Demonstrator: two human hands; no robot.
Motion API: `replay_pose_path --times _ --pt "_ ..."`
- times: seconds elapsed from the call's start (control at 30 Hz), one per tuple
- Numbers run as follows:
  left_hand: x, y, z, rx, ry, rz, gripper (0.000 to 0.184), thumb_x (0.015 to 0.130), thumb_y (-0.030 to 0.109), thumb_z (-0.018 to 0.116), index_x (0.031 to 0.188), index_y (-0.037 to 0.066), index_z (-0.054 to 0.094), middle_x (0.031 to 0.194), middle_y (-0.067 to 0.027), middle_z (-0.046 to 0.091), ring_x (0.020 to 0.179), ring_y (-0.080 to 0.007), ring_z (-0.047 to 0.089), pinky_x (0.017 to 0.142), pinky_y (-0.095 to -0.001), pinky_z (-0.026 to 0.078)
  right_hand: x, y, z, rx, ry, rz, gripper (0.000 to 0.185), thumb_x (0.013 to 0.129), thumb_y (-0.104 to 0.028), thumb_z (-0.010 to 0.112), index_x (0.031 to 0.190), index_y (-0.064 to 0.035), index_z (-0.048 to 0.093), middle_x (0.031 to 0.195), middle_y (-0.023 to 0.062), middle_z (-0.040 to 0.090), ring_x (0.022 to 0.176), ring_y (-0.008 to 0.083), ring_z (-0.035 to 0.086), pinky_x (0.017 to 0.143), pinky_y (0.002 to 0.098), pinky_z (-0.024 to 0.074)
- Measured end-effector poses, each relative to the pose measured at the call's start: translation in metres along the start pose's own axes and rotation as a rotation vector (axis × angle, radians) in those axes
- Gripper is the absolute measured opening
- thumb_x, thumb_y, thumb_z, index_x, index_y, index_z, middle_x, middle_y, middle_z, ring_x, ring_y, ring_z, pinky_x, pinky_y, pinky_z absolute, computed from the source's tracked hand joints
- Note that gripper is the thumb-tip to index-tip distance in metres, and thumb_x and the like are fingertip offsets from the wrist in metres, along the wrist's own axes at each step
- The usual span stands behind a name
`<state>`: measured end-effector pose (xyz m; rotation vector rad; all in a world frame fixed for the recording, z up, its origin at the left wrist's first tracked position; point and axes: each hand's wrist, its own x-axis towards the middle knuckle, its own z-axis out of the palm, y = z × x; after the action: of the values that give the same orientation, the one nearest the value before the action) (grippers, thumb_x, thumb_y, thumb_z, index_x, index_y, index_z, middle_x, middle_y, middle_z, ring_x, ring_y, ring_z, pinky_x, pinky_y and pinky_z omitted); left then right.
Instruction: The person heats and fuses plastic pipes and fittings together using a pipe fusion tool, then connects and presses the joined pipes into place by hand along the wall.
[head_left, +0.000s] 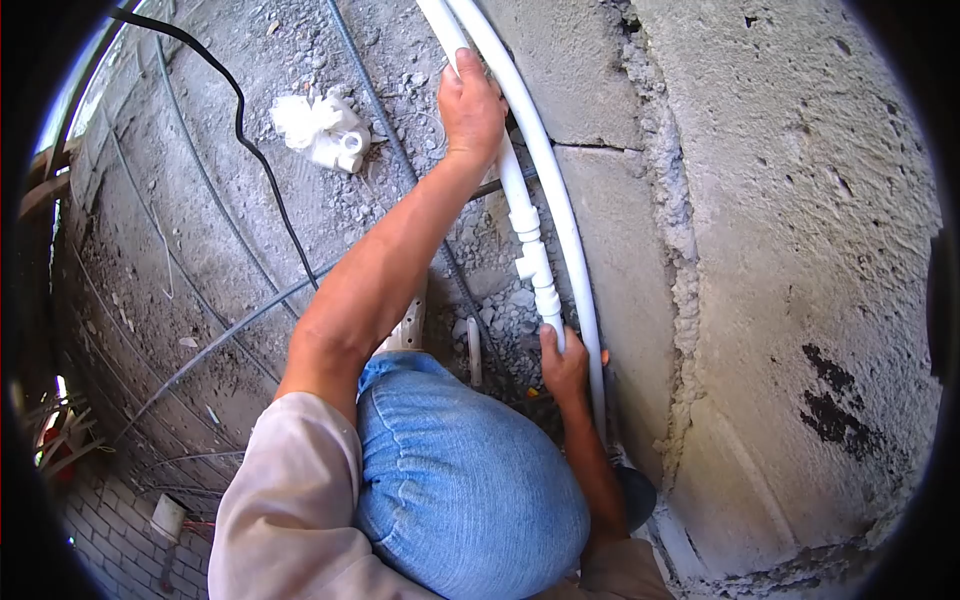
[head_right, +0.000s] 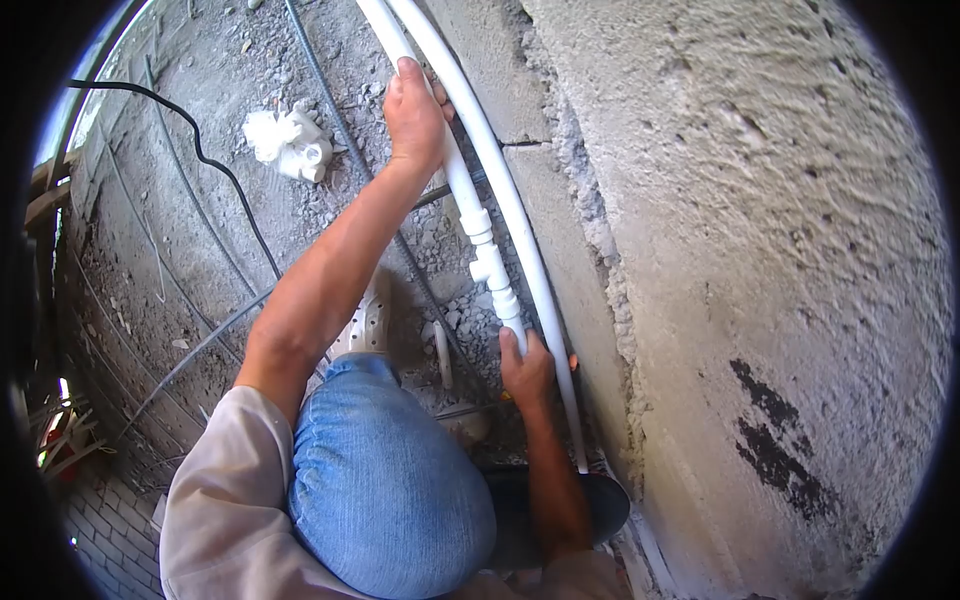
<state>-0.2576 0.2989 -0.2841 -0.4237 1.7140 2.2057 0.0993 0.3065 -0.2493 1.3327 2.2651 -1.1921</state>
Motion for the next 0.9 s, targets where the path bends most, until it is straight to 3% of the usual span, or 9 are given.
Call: replay_pose_path --times 0.03,0.1,0.33,0.4,0.77,0.9 --pt "-0.001 -0.001 0.000 0.000 0.005 0.006 0.046 0.106 0.050 0.038 0.094 0.007 0.048 0.070 -0.0017 0.052 0.056 -0.0117 0.049 0.052 -0.0272 0.043 -0.001 0.000 0.000 0.000 -0.001 0.003 0.049 0.096 -0.046 0.061 0.083 0.0010 0.061 0.073 0.0278 0.062 0.076 0.0498 0.063 0.063 0.0524 0.0452" --pt "0.001 -0.003 0.000 -0.010 0.001 0.008 0.045 0.107 0.049 0.038 0.094 0.007 0.048 0.071 -0.0018 0.052 0.056 -0.0116 0.049 0.052 -0.0271 0.043 -0.001 0.000 0.001 0.033 0.010 -0.059 0.048 0.099 -0.040 0.059 0.084 0.0056 0.060 0.066 0.0227 0.056 0.059 0.0275 0.054 0.057 0.0447 0.0416" --pt "0.002 -0.007 -0.001 -0.023 0.003 0.013 0.044 0.107 0.048 0.038 0.093 0.008 0.048 0.070 -0.0014 0.052 0.056 -0.0113 0.049 0.052 -0.0264 0.043 0.000 0.002 0.001 0.016 0.011 -0.072 0.047 0.099 -0.039 0.060 0.084 0.0055 0.060 0.065 0.0234 0.056 0.059 0.0290 0.055 0.057 0.0452 0.0417" --pt "0.002 -0.005 -0.001 -0.018 0.005 0.018 0.043 0.107 0.048 0.038 0.092 0.008 0.048 0.070 -0.0013 0.052 0.056 -0.0112 0.049 0.052 -0.0263 0.043 0.001 0.002 0.000 -0.003 -0.007 -0.008 0.046 0.095 -0.044 0.063 0.082 0.0009 0.061 0.073 0.0270 0.062 0.074 0.0488 0.064 0.062 0.0517 0.0457" --pt "-0.001 -0.001 0.000 -0.022 -0.008 0.013 0.039 0.108 0.043 0.038 0.094 0.008 0.044 0.068 -0.0013 0.051 0.056 -0.0105 0.050 0.050 -0.0274 0.045 0.002 -0.006 -0.002 -0.007 -0.010 -0.003 0.047 0.096 -0.043 0.063 0.082 0.0017 0.061 0.072 0.0264 0.063 0.073 0.0476 0.065 0.061 0.0506 0.0460" --pt "-0.003 -0.002 -0.001 0.004 -0.022 0.020 0.043 0.108 0.048 0.037 0.095 0.008 0.047 0.073 -0.0020 0.051 0.059 -0.0113 0.049 0.054 -0.0261 0.044 0.000 -0.007 -0.003 0.002 -0.014 0.003 0.047 0.096 -0.043 0.063 0.082 0.0017 0.062 0.071 0.0258 0.063 0.072 0.0463 0.065 0.061 0.0495 0.0462"
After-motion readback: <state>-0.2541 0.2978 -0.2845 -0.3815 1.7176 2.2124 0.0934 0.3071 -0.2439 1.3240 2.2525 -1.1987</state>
